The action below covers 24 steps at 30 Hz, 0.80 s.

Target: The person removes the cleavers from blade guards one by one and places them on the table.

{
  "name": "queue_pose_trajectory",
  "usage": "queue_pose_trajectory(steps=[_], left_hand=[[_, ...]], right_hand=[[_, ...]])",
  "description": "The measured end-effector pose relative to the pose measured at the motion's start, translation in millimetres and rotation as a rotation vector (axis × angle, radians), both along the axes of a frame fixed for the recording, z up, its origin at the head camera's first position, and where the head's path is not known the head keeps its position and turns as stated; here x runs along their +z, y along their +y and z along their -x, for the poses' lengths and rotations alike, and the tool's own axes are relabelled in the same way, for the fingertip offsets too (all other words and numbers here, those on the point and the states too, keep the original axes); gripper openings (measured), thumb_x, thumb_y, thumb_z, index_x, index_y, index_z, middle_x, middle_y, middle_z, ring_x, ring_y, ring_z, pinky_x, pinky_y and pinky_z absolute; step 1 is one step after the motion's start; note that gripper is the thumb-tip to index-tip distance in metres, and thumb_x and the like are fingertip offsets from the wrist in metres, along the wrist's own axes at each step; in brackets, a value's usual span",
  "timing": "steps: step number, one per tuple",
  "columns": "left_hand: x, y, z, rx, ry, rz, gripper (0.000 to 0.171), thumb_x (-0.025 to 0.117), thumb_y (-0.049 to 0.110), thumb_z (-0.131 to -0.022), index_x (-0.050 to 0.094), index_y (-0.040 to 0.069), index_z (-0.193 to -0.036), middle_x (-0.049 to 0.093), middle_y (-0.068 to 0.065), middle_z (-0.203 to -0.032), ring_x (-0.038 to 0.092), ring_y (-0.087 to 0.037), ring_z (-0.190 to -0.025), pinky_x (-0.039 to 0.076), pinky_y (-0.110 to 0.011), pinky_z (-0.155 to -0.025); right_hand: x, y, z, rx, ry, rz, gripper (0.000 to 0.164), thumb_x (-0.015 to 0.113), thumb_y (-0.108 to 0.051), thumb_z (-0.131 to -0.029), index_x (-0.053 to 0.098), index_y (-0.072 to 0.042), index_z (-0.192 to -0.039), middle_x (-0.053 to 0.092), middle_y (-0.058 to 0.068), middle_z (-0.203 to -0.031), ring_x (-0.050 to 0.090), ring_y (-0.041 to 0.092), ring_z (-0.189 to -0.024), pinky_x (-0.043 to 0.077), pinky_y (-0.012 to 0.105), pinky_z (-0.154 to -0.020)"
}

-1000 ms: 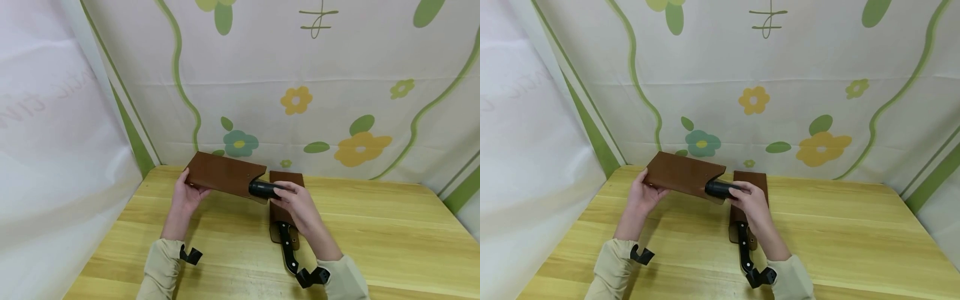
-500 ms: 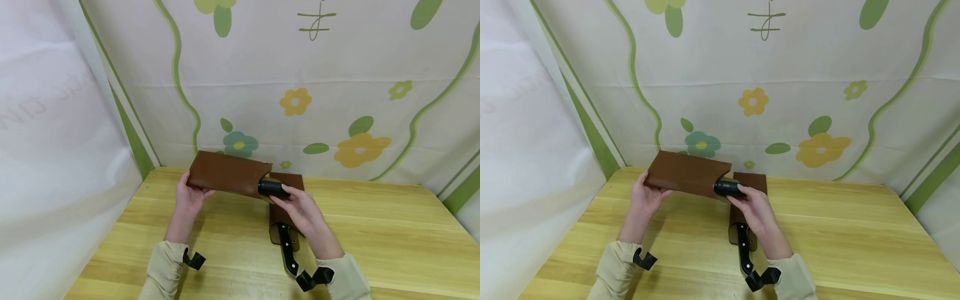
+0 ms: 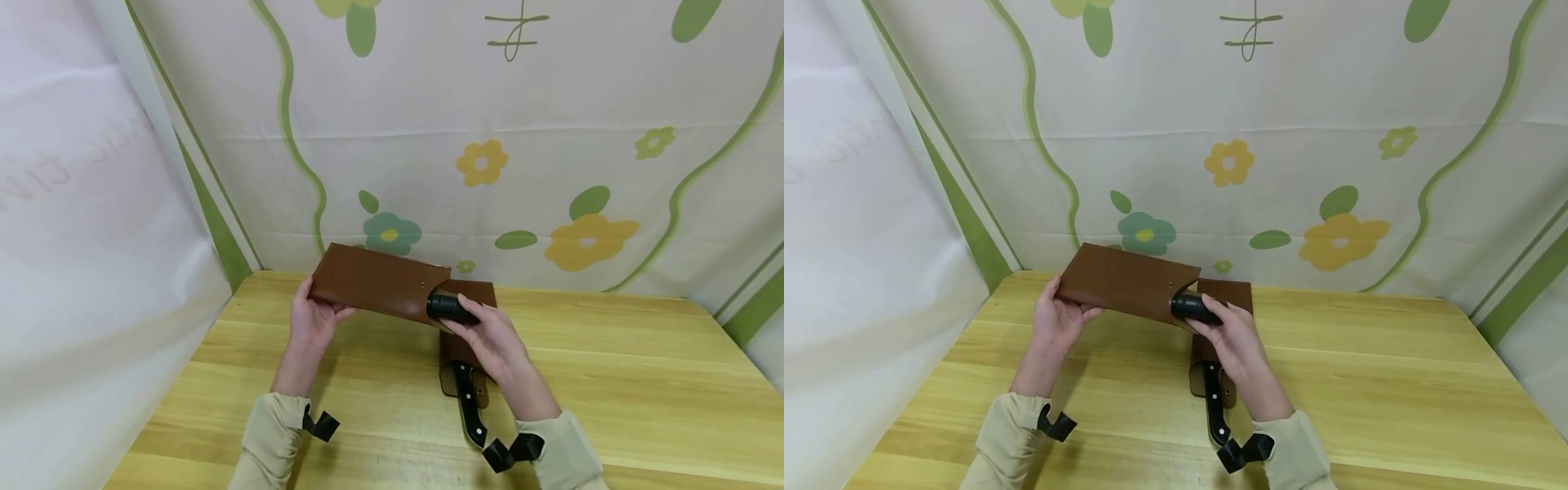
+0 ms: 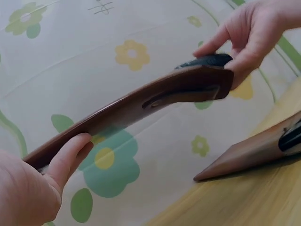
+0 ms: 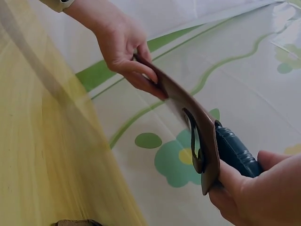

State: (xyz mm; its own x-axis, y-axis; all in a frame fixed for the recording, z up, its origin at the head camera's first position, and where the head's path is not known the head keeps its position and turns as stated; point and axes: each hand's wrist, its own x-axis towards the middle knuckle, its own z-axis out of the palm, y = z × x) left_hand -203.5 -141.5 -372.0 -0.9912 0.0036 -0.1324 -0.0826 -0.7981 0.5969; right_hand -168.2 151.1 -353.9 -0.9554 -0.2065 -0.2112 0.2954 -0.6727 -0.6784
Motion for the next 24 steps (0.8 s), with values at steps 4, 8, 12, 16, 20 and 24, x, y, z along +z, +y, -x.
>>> queue_pose_trajectory(steps=[4,8,12,16,20,24], left_hand=[[-1.9,-0.8,1.8,0.006,0.002,0.039,0.048,0.019,0.035,-0.115,0.036,0.006,-0.149,0.069,-0.018,-0.112,0.074,-0.032,-0.098,0.062,-0.045,-0.073],[-6.4,-0.5,2.8,0.012,0.003,0.073,0.052,0.019,0.036,-0.115,0.033,0.003,-0.154,0.07,-0.015,-0.114,0.074,-0.028,-0.102,0.062,-0.042,-0.078],[-8.8,-2.6,3.5,0.043,-0.011,0.036,0.045,0.02,0.033,-0.116,0.042,0.004,-0.142,0.07,-0.013,-0.109,0.074,-0.027,-0.096,0.062,-0.041,-0.077],[-10.4,-9.5,4.4,0.106,-0.022,-0.04,0.039,0.024,0.028,-0.116,0.052,0.003,-0.126,0.065,-0.012,-0.103,0.071,-0.025,-0.086,0.062,-0.038,-0.072],[-10.8,-9.7,4.7,0.101,-0.019,-0.029,0.037,0.036,0.029,-0.115,0.058,0.004,-0.1,0.063,-0.009,-0.099,0.068,-0.02,-0.082,0.062,-0.034,-0.075],[-10.1,-5.9,2.3,0.071,-0.04,-0.024,0.031,0.045,0.02,-0.112,0.063,0.003,-0.093,0.069,-0.009,-0.095,0.07,-0.02,-0.084,0.061,-0.033,-0.08]], right_hand=[[1.2,-0.4,1.2,-0.018,0.005,-0.015,0.062,0.043,-0.003,-0.111,0.009,0.007,-0.161,0.014,0.022,-0.167,0.029,0.035,-0.151,0.047,0.039,-0.105],[1.2,-0.9,2.7,-0.04,-0.006,-0.01,0.058,0.043,0.0,-0.11,0.015,0.008,-0.16,0.019,0.022,-0.164,0.032,0.037,-0.15,0.048,0.039,-0.104],[2.7,0.1,2.7,-0.041,0.001,-0.036,0.057,0.044,0.001,-0.109,0.017,0.008,-0.159,0.021,0.022,-0.162,0.034,0.037,-0.149,0.048,0.039,-0.104],[7.2,4.6,1.2,-0.054,0.02,-0.089,0.057,0.044,0.0,-0.109,0.016,0.01,-0.158,0.022,0.022,-0.16,0.034,0.037,-0.148,0.049,0.037,-0.103],[10.7,9.4,0.7,-0.069,0.04,-0.133,0.054,0.043,-0.001,-0.11,0.018,0.011,-0.157,0.025,0.021,-0.157,0.038,0.036,-0.146,0.049,0.036,-0.103],[11.2,11.2,1.2,-0.059,0.054,-0.158,0.054,0.043,-0.001,-0.11,0.018,0.013,-0.157,0.025,0.021,-0.156,0.045,0.033,-0.142,0.049,0.036,-0.103]])
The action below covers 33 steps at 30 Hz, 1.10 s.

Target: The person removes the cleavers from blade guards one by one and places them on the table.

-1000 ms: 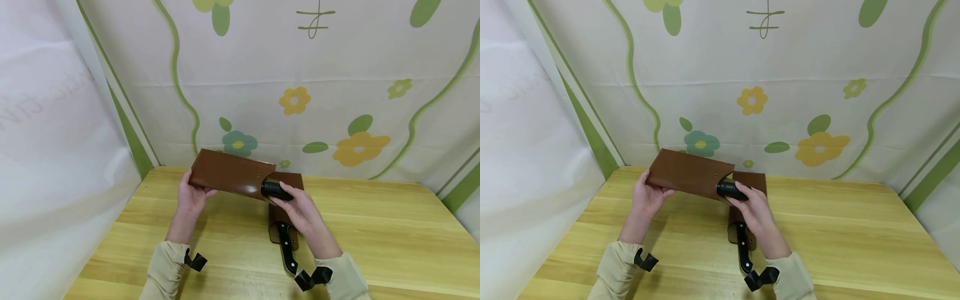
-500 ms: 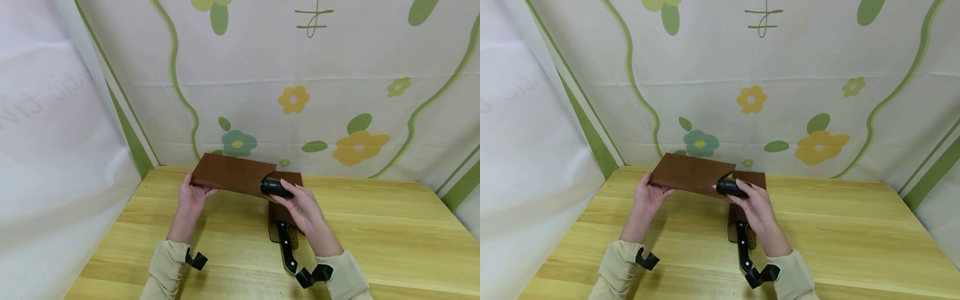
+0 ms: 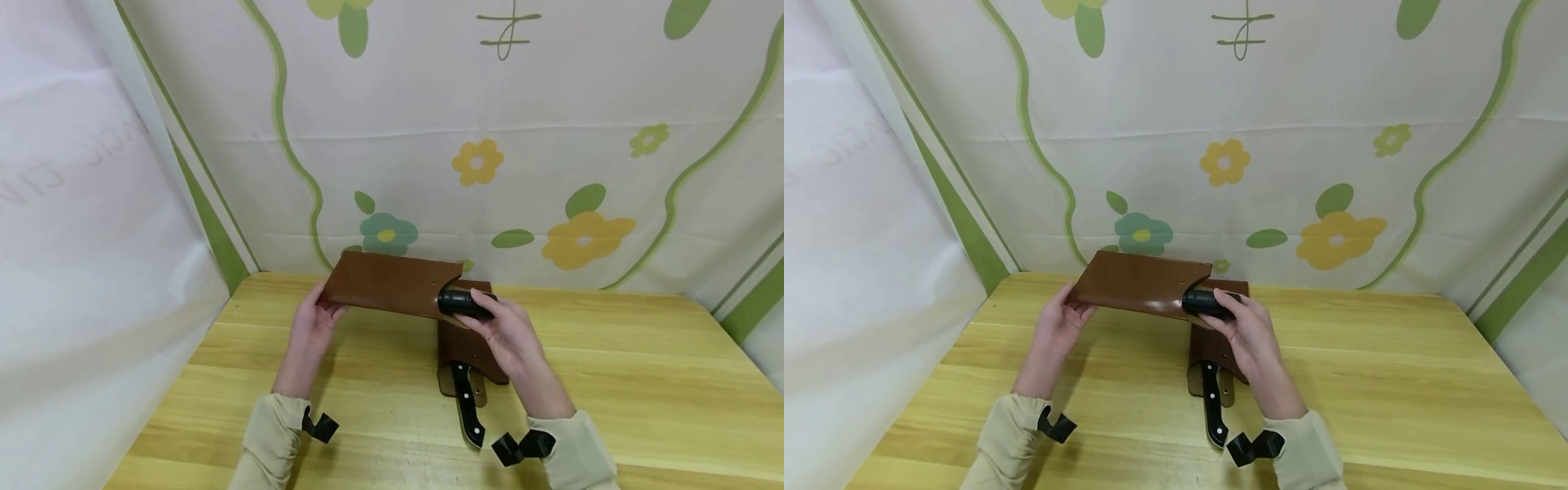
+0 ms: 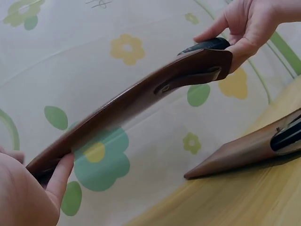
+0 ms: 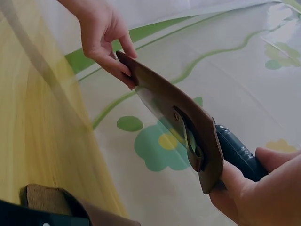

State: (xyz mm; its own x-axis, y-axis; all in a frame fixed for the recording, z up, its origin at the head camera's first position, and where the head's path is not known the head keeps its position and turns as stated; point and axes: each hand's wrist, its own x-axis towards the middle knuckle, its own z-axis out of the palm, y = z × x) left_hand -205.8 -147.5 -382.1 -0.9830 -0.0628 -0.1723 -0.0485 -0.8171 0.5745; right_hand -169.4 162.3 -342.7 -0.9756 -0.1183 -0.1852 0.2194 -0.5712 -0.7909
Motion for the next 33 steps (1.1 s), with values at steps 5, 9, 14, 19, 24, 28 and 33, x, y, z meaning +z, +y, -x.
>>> queue_pose_trajectory(steps=[5,9,14,19,24,28,33], left_hand=[[1.4,0.4,-3.9,0.034,-0.039,0.044,0.027,0.046,0.007,-0.11,0.07,0.001,-0.1,0.074,-0.012,-0.092,0.075,-0.02,-0.085,0.062,-0.032,-0.076],[4.6,-1.3,-4.3,0.097,-0.058,0.104,0.023,0.046,0.007,-0.11,0.067,0.0,-0.104,0.074,-0.012,-0.091,0.076,-0.019,-0.083,0.062,-0.031,-0.074],[8.6,-2.9,-1.6,0.099,-0.066,0.127,0.019,0.045,0.008,-0.111,0.063,-0.001,-0.109,0.073,-0.011,-0.093,0.076,-0.019,-0.086,0.062,-0.032,-0.076],[10.9,-15.2,0.2,0.101,-0.077,0.051,0.017,0.044,0.008,-0.111,0.058,-0.001,-0.112,0.071,-0.011,-0.096,0.074,-0.019,-0.088,0.061,-0.032,-0.077],[12.7,-27.6,-0.3,0.12,-0.095,-0.043,0.013,0.044,0.008,-0.111,0.054,0.001,-0.114,0.07,-0.011,-0.095,0.071,-0.019,-0.087,0.06,-0.032,-0.077],[12.8,-25.4,2.1,0.11,-0.075,-0.091,0.011,0.048,0.008,-0.11,0.054,0.002,-0.117,0.067,-0.009,-0.1,0.066,-0.019,-0.091,0.056,-0.029,-0.08],[9.6,-11.1,3.7,0.036,-0.069,-0.142,0.018,0.053,0.007,-0.107,0.051,0.006,-0.125,0.065,-0.007,-0.104,0.062,-0.018,-0.093,0.05,-0.03,-0.088]], right_hand=[[-1.1,0.7,0.3,0.011,-0.012,0.005,0.056,0.045,-0.001,-0.109,0.019,0.013,-0.157,0.026,0.021,-0.156,0.051,0.03,-0.136,0.049,0.036,-0.103],[-0.3,0.6,1.0,0.03,0.0,0.008,0.055,0.046,0.0,-0.109,0.021,0.015,-0.155,0.025,0.021,-0.156,0.058,0.028,-0.128,0.049,0.037,-0.103],[1.8,5.0,2.4,0.044,0.003,0.01,0.055,0.05,0.001,-0.107,0.025,0.014,-0.154,0.025,0.022,-0.156,0.067,0.022,-0.114,0.05,0.037,-0.102],[3.6,19.9,0.8,0.034,0.01,0.028,0.044,0.052,0.003,-0.106,0.038,0.005,-0.147,0.027,0.019,-0.154,0.069,0.018,-0.11,0.051,0.041,-0.102],[3.3,34.9,0.2,0.037,0.026,0.035,0.017,0.052,0.005,-0.105,0.062,0.002,-0.118,0.03,0.018,-0.147,0.069,0.018,-0.109,0.052,0.044,-0.099],[1.6,38.0,1.7,0.077,0.059,-0.021,0.018,0.053,0.002,-0.106,0.071,-0.002,-0.108,0.029,0.018,-0.147,0.068,0.018,-0.112,0.053,0.042,-0.099],[1.0,38.4,0.8,0.084,0.099,-0.134,0.016,0.052,-0.001,-0.107,0.068,-0.001,-0.111,0.027,0.021,-0.149,0.067,0.017,-0.112,0.053,0.039,-0.098]])
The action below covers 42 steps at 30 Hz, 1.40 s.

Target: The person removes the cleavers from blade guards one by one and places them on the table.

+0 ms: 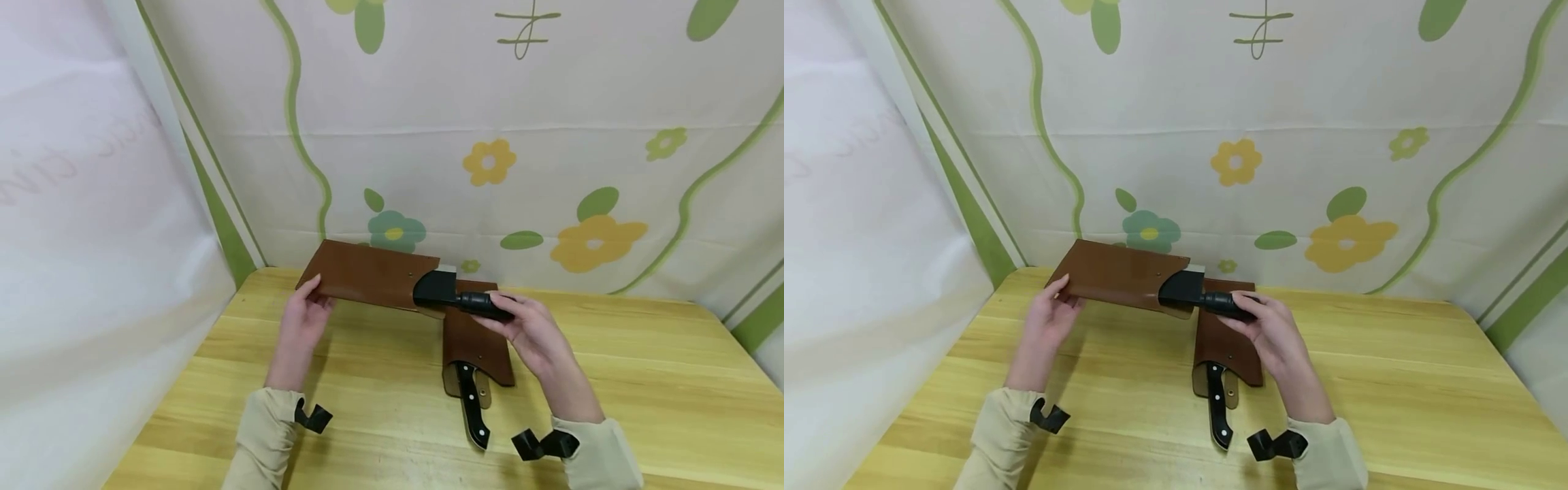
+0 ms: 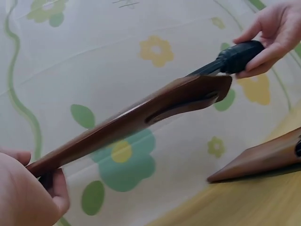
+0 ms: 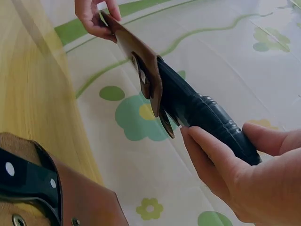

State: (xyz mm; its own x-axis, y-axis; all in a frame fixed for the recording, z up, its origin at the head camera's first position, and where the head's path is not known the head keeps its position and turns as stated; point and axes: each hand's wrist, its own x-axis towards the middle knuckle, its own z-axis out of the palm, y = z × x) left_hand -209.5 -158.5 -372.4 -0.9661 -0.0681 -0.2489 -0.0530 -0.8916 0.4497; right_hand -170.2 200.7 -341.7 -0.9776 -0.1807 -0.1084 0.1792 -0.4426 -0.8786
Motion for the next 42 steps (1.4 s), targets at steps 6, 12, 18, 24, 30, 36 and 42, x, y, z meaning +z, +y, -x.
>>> queue_pose_trajectory(steps=[6,12,18,24,30,36,42], left_hand=[[-4.5,10.5,-2.4,-0.099,0.022,0.009,0.025,0.048,0.013,-0.11,0.044,0.012,-0.135,0.063,-0.008,-0.113,0.064,-0.021,-0.106,0.036,-0.041,-0.117],[-4.2,7.7,-2.7,-0.093,0.041,-0.023,0.03,0.05,0.019,-0.11,0.041,0.013,-0.138,0.056,-0.007,-0.126,0.062,-0.022,-0.115,0.05,-0.04,-0.105],[1.2,2.3,-2.2,-0.061,0.039,-0.078,0.034,0.049,0.02,-0.11,0.036,0.014,-0.141,0.047,-0.008,-0.135,0.057,-0.023,-0.121,0.055,-0.038,-0.096],[8.6,-4.3,-4.1,-0.033,0.052,-0.127,0.029,0.048,0.019,-0.11,0.04,0.014,-0.138,0.056,-0.009,-0.122,0.065,-0.025,-0.104,0.058,-0.042,-0.082],[11.7,-10.2,-5.8,-0.011,0.039,-0.139,0.026,0.047,0.018,-0.111,0.042,0.014,-0.136,0.061,-0.009,-0.116,0.066,-0.024,-0.102,0.058,-0.041,-0.082],[13.2,-17.8,-5.4,0.02,0.034,-0.168,0.018,0.047,0.015,-0.111,0.047,0.01,-0.128,0.065,-0.011,-0.106,0.066,-0.024,-0.093,0.057,-0.039,-0.074],[14.0,-24.5,-4.9,0.058,0.015,-0.185,0.015,0.049,0.014,-0.11,0.049,0.01,-0.124,0.066,-0.01,-0.102,0.066,-0.024,-0.087,0.057,-0.037,-0.067]], right_hand=[[-0.8,-2.6,-0.2,0.02,0.016,-0.073,0.033,0.052,-0.006,-0.109,0.047,0.015,-0.134,0.024,0.025,-0.15,0.069,0.021,-0.11,0.053,0.04,-0.098],[-2.2,-6.0,-0.1,0.043,0.005,-0.1,0.056,0.05,-0.013,-0.111,0.026,0.021,-0.149,0.027,0.028,-0.15,0.072,0.025,-0.107,0.053,0.036,-0.098],[-2.8,-9.6,0.5,0.014,-0.001,-0.066,0.033,0.054,-0.007,-0.108,0.049,0.014,-0.134,0.029,0.022,-0.146,0.07,0.023,-0.11,0.053,0.038,-0.099],[0.4,-9.2,-0.6,-0.01,-0.011,0.019,0.019,0.056,-0.001,-0.105,0.074,-0.004,-0.101,0.032,0.018,-0.141,0.069,0.023,-0.11,0.055,0.041,-0.096],[0.2,-4.2,-0.9,-0.02,-0.012,0.024,0.022,0.056,0.0,-0.105,0.076,-0.006,-0.097,0.035,0.017,-0.138,0.069,0.021,-0.109,0.056,0.041,-0.094],[0.1,1.2,-0.5,-0.008,-0.006,0.023,0.02,0.056,0.0,-0.105,0.075,-0.004,-0.103,0.034,0.018,-0.139,0.07,0.023,-0.109,0.056,0.041,-0.094],[0.8,5.2,-0.4,-0.005,-0.003,0.023,0.021,0.055,0.001,-0.105,0.075,-0.004,-0.103,0.035,0.019,-0.136,0.071,0.023,-0.107,0.056,0.041,-0.093]])
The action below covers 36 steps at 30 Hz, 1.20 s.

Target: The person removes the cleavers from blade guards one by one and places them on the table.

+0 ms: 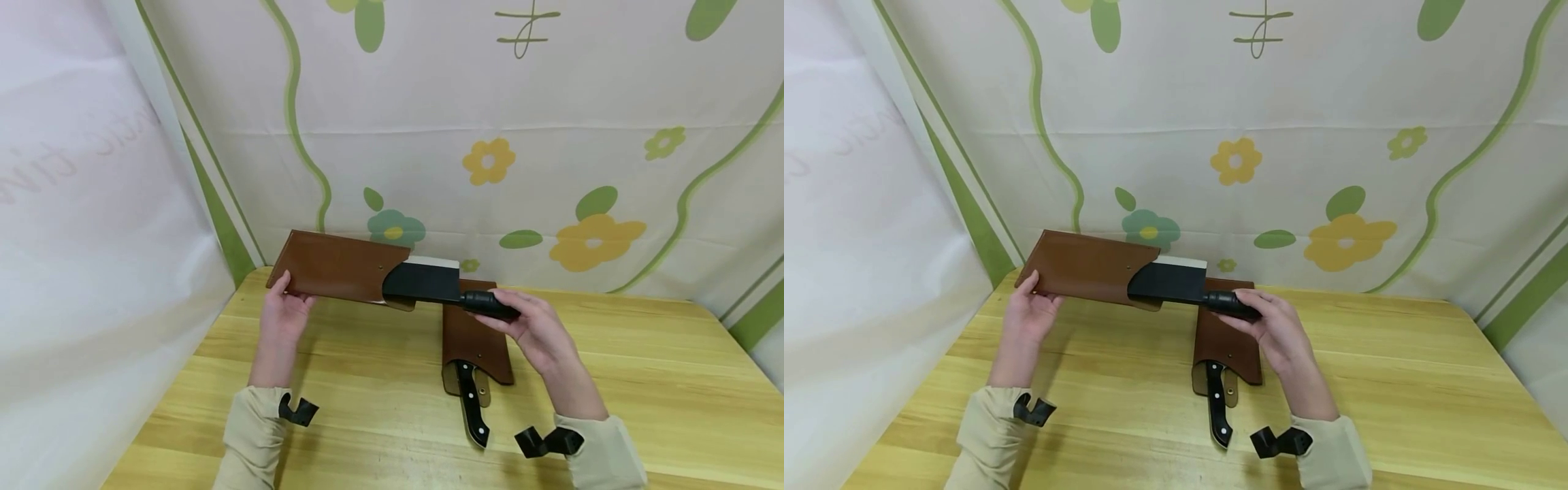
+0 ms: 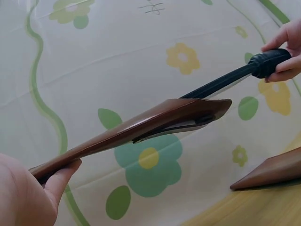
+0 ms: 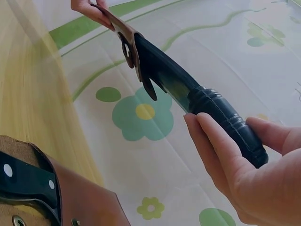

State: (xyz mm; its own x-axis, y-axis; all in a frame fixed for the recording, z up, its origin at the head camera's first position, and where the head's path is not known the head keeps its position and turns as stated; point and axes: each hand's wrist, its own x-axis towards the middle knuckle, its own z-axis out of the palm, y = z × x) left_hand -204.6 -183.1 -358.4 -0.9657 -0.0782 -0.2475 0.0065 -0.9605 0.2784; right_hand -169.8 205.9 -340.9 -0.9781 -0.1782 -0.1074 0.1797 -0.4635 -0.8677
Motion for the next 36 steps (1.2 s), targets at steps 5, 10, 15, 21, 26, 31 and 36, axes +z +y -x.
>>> queue_pose_trajectory(steps=[5,10,15,21,26,31,36], left_hand=[[-2.4,1.8,2.4,-0.037,0.014,0.046,0.015,0.053,0.016,-0.109,0.051,0.009,-0.122,0.065,-0.008,-0.104,0.066,-0.021,-0.089,0.059,-0.033,-0.07],[-6.4,10.9,4.4,-0.134,0.059,0.165,0.011,0.052,0.011,-0.108,0.052,0.009,-0.119,0.063,-0.006,-0.11,0.062,-0.02,-0.102,0.056,-0.031,-0.092],[-10.2,20.2,4.3,-0.259,0.149,0.313,0.027,0.039,0.009,-0.112,0.042,0.017,-0.137,0.055,-0.008,-0.128,0.056,-0.026,-0.123,0.032,-0.046,-0.12],[-13.6,22.5,1.7,-0.256,0.227,0.336,0.048,0.033,0.0,-0.111,0.03,0.023,-0.153,0.052,-0.011,-0.136,0.059,-0.028,-0.123,0.049,-0.043,-0.107],[-12.8,21.5,3.0,-0.191,0.199,0.325,0.037,0.036,-0.001,-0.11,0.04,0.018,-0.141,0.06,-0.01,-0.123,0.065,-0.026,-0.112,0.058,-0.04,-0.09],[-10.6,19.6,2.5,-0.161,0.15,0.296,0.026,0.041,0.005,-0.111,0.044,0.014,-0.135,0.065,-0.01,-0.112,0.068,-0.026,-0.104,0.059,-0.039,-0.085],[-9.1,17.6,1.2,-0.158,0.13,0.266,0.026,0.042,0.007,-0.111,0.045,0.012,-0.136,0.067,-0.01,-0.108,0.069,-0.026,-0.101,0.06,-0.039,-0.083]], right_hand=[[-2.3,1.9,0.0,0.005,0.014,-0.021,0.022,0.054,0.0,-0.106,0.075,-0.004,-0.102,0.038,0.019,-0.133,0.071,0.024,-0.107,0.056,0.04,-0.093],[-4.7,6.2,0.4,0.002,0.025,-0.062,0.024,0.052,-0.001,-0.107,0.075,-0.005,-0.1,0.042,0.02,-0.13,0.072,0.024,-0.105,0.057,0.04,-0.092],[-5.0,8.1,0.6,0.016,0.044,-0.099,0.022,0.053,-0.002,-0.107,0.074,-0.006,-0.101,0.039,0.023,-0.133,0.072,0.025,-0.104,0.055,0.041,-0.094],[-4.9,7.3,0.6,0.037,0.047,-0.131,0.016,0.053,-0.007,-0.108,0.066,0.001,-0.113,0.035,0.025,-0.138,0.073,0.026,-0.104,0.054,0.04,-0.096],[-4.0,3.5,1.5,0.049,0.034,-0.178,0.043,0.054,-0.012,-0.109,0.044,0.018,-0.137,0.035,0.027,-0.141,0.072,0.024,-0.105,0.054,0.037,-0.097],[-3.8,0.6,1.4,0.055,0.033,-0.158,0.033,0.056,-0.007,-0.107,0.054,0.015,-0.131,0.034,0.028,-0.143,0.072,0.025,-0.106,0.055,0.037,-0.095],[-2.7,1.5,0.5,0.069,0.044,-0.119,0.018,0.056,-0.003,-0.106,0.074,-0.004,-0.108,0.038,0.025,-0.137,0.072,0.027,-0.106,0.056,0.04,-0.095]])
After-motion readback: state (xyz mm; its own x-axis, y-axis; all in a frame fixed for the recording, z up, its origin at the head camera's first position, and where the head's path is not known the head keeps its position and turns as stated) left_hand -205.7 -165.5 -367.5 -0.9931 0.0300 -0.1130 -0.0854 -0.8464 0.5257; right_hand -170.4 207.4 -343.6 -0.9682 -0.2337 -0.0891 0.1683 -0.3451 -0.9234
